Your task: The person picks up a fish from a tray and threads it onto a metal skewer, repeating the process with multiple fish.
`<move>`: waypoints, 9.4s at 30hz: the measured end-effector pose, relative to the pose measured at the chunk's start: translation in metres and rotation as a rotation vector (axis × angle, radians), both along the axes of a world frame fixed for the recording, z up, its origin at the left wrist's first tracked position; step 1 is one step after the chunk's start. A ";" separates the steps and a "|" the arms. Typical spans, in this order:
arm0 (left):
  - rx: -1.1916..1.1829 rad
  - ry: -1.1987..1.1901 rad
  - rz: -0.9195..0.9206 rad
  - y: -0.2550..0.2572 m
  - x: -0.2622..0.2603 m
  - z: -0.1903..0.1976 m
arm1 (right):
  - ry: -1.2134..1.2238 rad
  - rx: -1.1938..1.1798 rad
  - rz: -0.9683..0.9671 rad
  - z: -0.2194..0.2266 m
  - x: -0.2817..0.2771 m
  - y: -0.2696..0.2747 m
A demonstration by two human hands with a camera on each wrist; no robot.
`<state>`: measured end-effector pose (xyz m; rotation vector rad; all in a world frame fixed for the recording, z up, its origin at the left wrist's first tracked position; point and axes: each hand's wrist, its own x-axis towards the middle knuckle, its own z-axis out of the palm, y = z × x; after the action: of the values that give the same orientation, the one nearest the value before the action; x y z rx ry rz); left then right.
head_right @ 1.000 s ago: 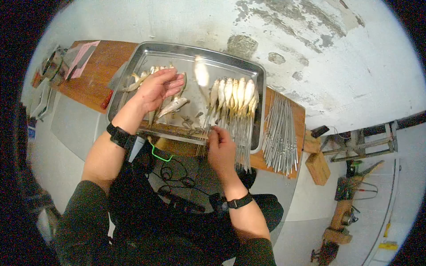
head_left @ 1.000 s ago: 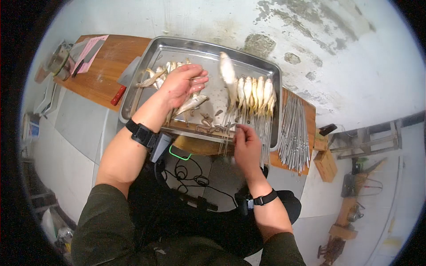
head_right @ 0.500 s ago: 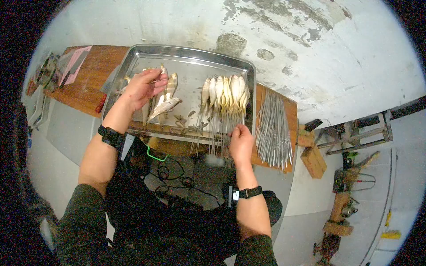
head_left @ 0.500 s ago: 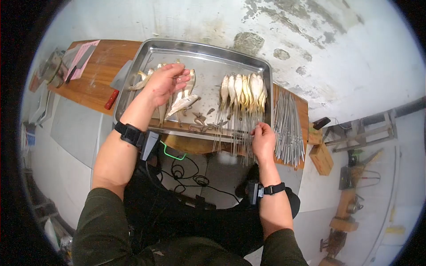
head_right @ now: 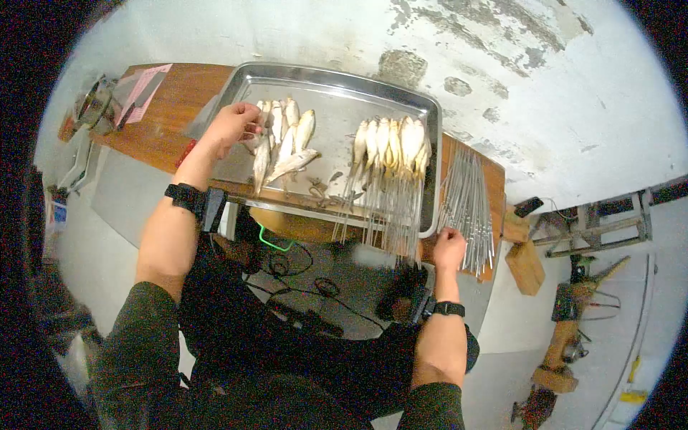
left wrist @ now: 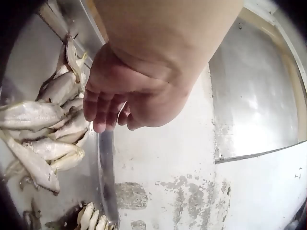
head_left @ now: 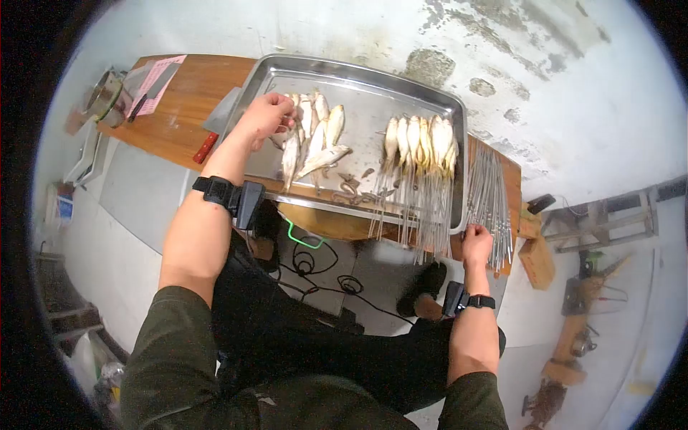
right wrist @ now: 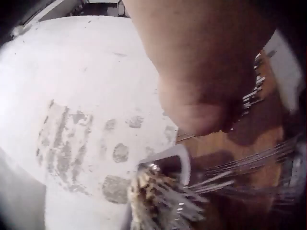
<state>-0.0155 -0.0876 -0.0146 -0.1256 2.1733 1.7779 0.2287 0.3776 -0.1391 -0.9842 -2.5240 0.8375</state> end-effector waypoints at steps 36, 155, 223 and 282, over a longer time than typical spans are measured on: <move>-1.169 0.091 -0.286 0.034 0.043 -0.018 | 0.085 -0.267 0.158 -0.087 0.008 0.001; 0.789 0.004 0.035 0.065 0.028 0.016 | 0.167 -0.690 0.533 0.061 -0.003 -0.211; 0.966 -0.029 0.183 0.068 0.030 0.021 | 0.164 -0.647 0.523 0.068 -0.021 -0.230; 0.833 0.017 0.065 0.063 0.025 0.013 | 0.313 -0.146 0.757 0.103 -0.013 -0.206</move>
<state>0.0091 -0.0242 -0.0019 0.0217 1.2833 2.5508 0.2160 0.1713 -0.0361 0.1248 -2.5602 1.2632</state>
